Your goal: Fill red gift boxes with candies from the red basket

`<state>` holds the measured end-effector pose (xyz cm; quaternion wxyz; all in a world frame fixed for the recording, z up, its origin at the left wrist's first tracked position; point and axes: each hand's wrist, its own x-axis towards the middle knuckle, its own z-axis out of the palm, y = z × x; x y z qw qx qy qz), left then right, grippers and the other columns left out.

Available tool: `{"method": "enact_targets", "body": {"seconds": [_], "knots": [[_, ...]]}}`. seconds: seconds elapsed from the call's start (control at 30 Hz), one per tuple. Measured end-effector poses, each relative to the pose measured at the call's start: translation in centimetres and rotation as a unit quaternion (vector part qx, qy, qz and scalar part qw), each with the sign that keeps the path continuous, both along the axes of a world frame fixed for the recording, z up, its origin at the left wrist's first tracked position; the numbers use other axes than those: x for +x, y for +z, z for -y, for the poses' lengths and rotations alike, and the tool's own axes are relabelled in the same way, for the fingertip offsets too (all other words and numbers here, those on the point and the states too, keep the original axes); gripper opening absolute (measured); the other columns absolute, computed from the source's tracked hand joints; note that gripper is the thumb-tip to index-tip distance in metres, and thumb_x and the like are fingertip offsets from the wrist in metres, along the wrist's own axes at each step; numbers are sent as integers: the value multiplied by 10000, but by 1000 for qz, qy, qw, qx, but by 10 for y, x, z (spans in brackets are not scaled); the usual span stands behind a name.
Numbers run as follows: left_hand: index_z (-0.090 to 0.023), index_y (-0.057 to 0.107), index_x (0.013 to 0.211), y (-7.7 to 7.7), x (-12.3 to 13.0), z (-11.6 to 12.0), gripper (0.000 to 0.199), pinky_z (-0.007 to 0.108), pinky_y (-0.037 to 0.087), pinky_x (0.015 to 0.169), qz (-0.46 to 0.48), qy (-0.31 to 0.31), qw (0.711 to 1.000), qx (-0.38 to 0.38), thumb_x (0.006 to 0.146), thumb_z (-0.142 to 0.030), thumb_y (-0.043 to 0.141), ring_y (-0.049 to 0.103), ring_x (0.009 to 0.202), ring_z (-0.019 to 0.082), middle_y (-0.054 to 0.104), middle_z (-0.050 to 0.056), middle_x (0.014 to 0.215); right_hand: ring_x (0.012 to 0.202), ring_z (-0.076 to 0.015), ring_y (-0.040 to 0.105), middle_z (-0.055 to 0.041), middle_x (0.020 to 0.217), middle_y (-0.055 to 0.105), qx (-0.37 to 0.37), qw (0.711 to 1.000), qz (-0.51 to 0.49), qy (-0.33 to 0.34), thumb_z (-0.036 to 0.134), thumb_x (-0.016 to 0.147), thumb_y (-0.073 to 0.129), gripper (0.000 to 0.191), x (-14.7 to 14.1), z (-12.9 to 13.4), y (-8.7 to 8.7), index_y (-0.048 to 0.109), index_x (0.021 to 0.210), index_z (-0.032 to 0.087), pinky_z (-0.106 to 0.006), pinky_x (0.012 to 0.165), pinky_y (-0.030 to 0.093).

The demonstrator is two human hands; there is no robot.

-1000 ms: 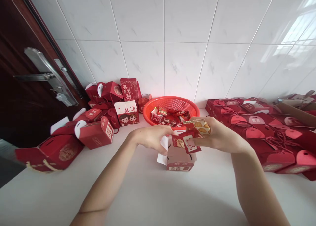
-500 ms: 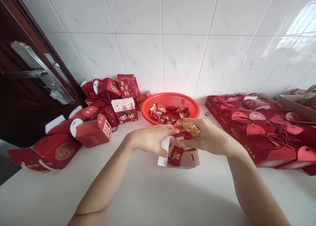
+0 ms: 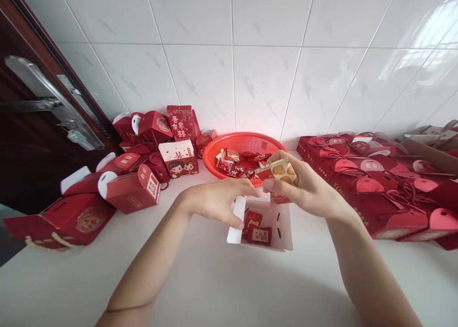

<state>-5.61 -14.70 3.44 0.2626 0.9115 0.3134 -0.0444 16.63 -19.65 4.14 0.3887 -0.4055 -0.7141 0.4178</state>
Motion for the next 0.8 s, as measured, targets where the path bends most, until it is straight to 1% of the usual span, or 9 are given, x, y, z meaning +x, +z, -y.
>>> {"method": "enact_targets", "body": {"seconds": [0.13, 0.23, 0.3, 0.4, 0.5, 0.57, 0.67, 0.73, 0.8], "knots": [[-256, 508, 1424, 0, 0, -5, 713, 317, 422, 1024, -14, 8, 1000, 10, 756, -300, 755, 508, 1305, 281, 541, 61, 1428, 708, -166, 634, 0, 831, 627, -60, 994, -95, -15, 236, 846, 520, 113, 2, -6, -3, 541, 956, 223, -273, 603, 531], [-272, 508, 1420, 1, 1, -6, 709, 293, 432, 1004, -22, -1, 1000, 3, 761, -322, 762, 512, 1303, 274, 533, 43, 1446, 720, -161, 633, -12, 823, 640, -27, 996, -83, -8, 218, 846, 527, 55, 4, -9, -2, 567, 875, 195, -268, 631, 521], [-261, 553, 1361, 2, 2, -7, 634, 273, 448, 965, -23, -14, 1000, -4, 765, -311, 763, 552, 1246, 259, 575, 27, 1390, 755, -162, 638, -21, 821, 650, 12, 997, -59, 44, 217, 858, 572, 47, 4, -10, 0, 586, 837, 178, -282, 696, 525], [-236, 597, 1275, 3, 3, -10, 536, 251, 458, 926, 11, -42, 999, -25, 766, -262, 761, 589, 1168, 228, 622, 11, 1296, 805, -164, 647, -33, 845, 677, 39, 989, 17, 139, 187, 882, 588, 60, 4, -10, 0, 642, 874, 163, -290, 756, 522], [-220, 612, 1247, 3, 4, -13, 549, 236, 458, 904, 12, -37, 999, -26, 729, -231, 790, 608, 1116, 210, 643, 10, 1215, 760, -143, 622, -25, 855, 696, 53, 974, 144, 165, 104, 879, 556, 145, 0, -10, -6, 675, 935, 165, -258, 698, 488], [-225, 607, 1267, 3, 3, -13, 600, 234, 457, 894, -16, -21, 1000, -10, 704, -255, 812, 608, 1116, 215, 639, 15, 1206, 740, -138, 614, -33, 891, 710, 55, 956, 241, 155, 59, 879, 511, 221, -5, -10, -12, 682, 963, 169, -247, 654, 451], [-267, 535, 1379, 3, 2, -12, 742, 245, 445, 940, -30, -19, 999, -1, 693, -267, 817, 571, 1195, 227, 611, 19, 1275, 782, -150, 623, -53, 995, 717, 71, 923, 356, 131, 19, 863, 479, 291, -14, -11, -18, 691, 978, 181, -245, 621, 397], [-289, 486, 1433, 2, 2, -12, 805, 264, 426, 990, -17, -22, 1000, -2, 696, -261, 809, 541, 1244, 233, 595, 25, 1320, 776, -148, 613, -56, 1010, 715, 101, 910, 387, 106, -5, 837, 478, 308, -18, -11, -20, 690, 964, 179, -246, 601, 361], [-293, 478, 1443, 2, 2, -12, 805, 279, 416, 1013, -6, -24, 1000, -7, 705, -271, 799, 527, 1264, 242, 587, 31, 1344, 710, -133, 579, -46, 935, 715, 128, 907, 394, 79, -18, 831, 460, 314, -20, -10, -19, 682, 945, 171, -248, 573, 325]]}}
